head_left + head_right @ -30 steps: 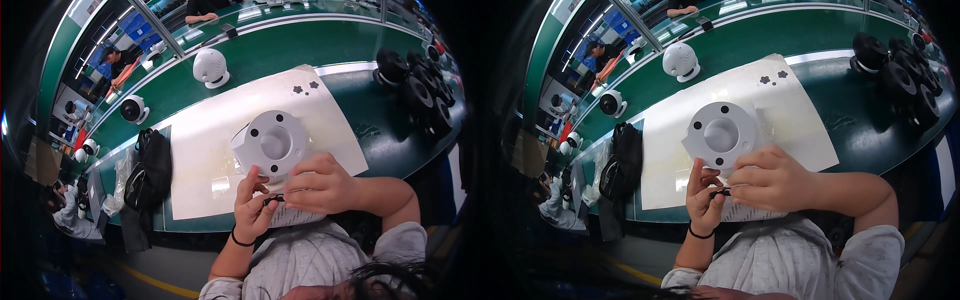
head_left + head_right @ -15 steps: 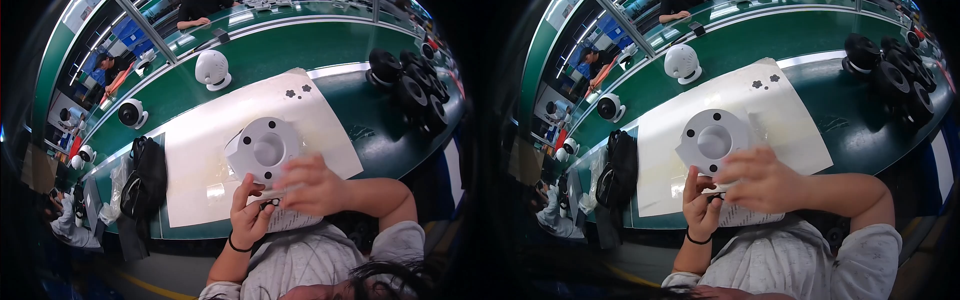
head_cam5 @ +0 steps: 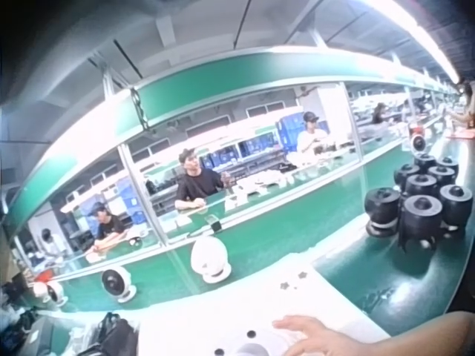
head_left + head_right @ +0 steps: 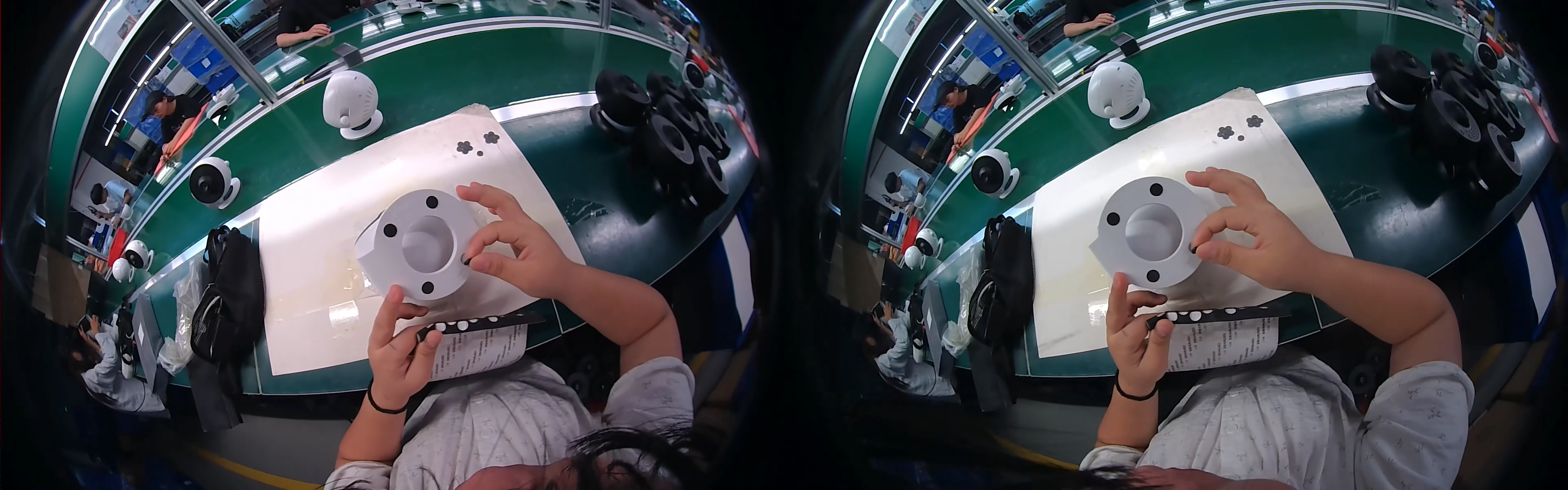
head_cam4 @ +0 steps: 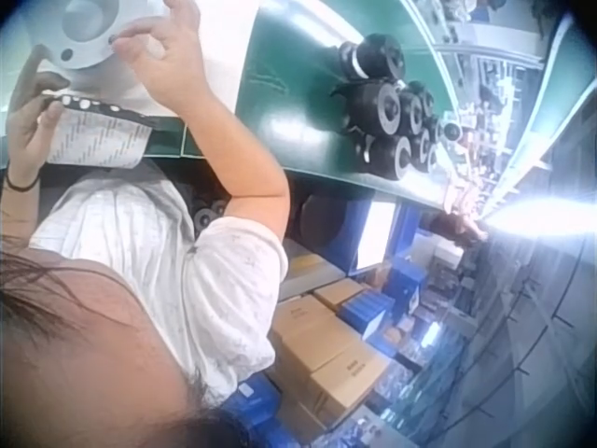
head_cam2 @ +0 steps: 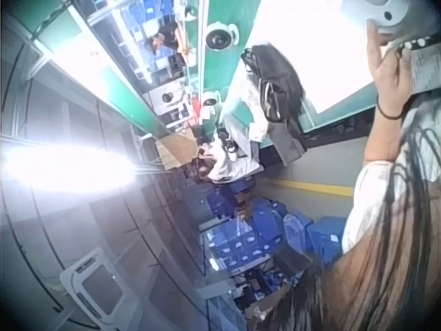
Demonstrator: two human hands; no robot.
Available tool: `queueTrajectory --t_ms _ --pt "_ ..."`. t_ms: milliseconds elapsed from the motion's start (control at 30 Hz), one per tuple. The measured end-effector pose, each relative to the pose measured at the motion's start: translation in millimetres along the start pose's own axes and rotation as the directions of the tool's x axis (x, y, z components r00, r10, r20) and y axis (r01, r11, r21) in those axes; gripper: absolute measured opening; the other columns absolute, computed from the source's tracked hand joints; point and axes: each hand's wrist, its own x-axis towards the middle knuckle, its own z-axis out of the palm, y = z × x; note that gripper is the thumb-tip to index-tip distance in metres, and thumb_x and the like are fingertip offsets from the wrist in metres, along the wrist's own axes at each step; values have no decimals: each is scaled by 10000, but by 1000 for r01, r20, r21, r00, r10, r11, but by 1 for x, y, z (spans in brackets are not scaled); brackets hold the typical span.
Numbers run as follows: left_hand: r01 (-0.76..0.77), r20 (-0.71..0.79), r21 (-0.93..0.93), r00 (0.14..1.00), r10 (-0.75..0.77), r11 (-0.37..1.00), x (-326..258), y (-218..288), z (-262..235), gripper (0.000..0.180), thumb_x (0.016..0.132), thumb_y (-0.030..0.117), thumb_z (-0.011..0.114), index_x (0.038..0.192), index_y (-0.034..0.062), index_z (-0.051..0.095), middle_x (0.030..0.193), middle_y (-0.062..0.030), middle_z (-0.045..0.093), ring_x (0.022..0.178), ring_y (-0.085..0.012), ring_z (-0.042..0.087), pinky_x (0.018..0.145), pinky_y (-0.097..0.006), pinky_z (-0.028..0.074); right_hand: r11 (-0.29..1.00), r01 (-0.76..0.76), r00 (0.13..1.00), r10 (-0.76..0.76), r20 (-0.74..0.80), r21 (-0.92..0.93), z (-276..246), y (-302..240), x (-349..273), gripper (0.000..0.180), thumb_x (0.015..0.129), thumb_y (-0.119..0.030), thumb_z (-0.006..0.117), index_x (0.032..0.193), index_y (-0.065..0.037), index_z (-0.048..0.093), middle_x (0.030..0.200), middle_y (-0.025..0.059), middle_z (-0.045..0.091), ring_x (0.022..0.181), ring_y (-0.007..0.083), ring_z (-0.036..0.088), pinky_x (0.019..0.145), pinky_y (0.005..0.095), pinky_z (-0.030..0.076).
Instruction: Peeling and applying small black adhesive pads from a sheet onto the base of a white security camera housing.
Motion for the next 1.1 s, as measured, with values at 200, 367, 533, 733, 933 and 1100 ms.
queueTrajectory --t_ms 200,367,533,733,933,1100 --pt "1 2 23 1000 -1 1000 2 1 2 147 753 51 638 769 -92 610 1312 -206 392 789 -248 594 668 -295 475 958 80 997 -79 15 -276 -4 -1 0 72 764 -183 665 816 -144 633 1355 103 330 1309 299 177 1041 440 169" --pt "-22 5 37 1000 21 999 3 -1 2 145 750 46 639 772 -94 611 1312 -204 393 785 -248 594 660 -293 475 634 421 881 -457 126 -648 -11 12 -3 157 776 -299 636 901 -204 641 1298 36 420 1251 272 294 990 407 226" --pt "-11 5 61 1000 11 998 4 2 3 148 744 44 646 771 -94 602 1308 -223 386 776 -248 594 645 -291 472 369 463 810 -546 215 -806 -14 5 -5 255 792 -327 612 1012 -200 599 1259 20 452 1217 236 336 978 394 239" --pt "-20 18 66 1000 19 998 5 2 3 144 740 39 647 751 -93 592 1310 -228 381 758 -250 592 641 -292 471 809 -286 950 310 40 513 2 14 4 435 855 -287 568 1197 -44 449 1063 54 506 948 136 471 853 265 367" --pt "-59 26 88 998 57 994 5 3 0 126 722 50 660 759 -56 602 1299 -231 396 838 -274 573 688 -323 474 699 -482 866 473 164 528 8 -9 11 254 835 -202 598 1011 -20 575 844 20 573 716 78 491 662 211 405" --pt "25 16 70 1000 -26 997 4 3 -6 129 732 66 656 777 -44 605 1271 -240 427 870 -267 572 695 -321 473 737 -381 907 415 71 558 -31 -2 37 249 806 -215 617 975 -33 590 848 7 588 715 61 513 633 197 406"
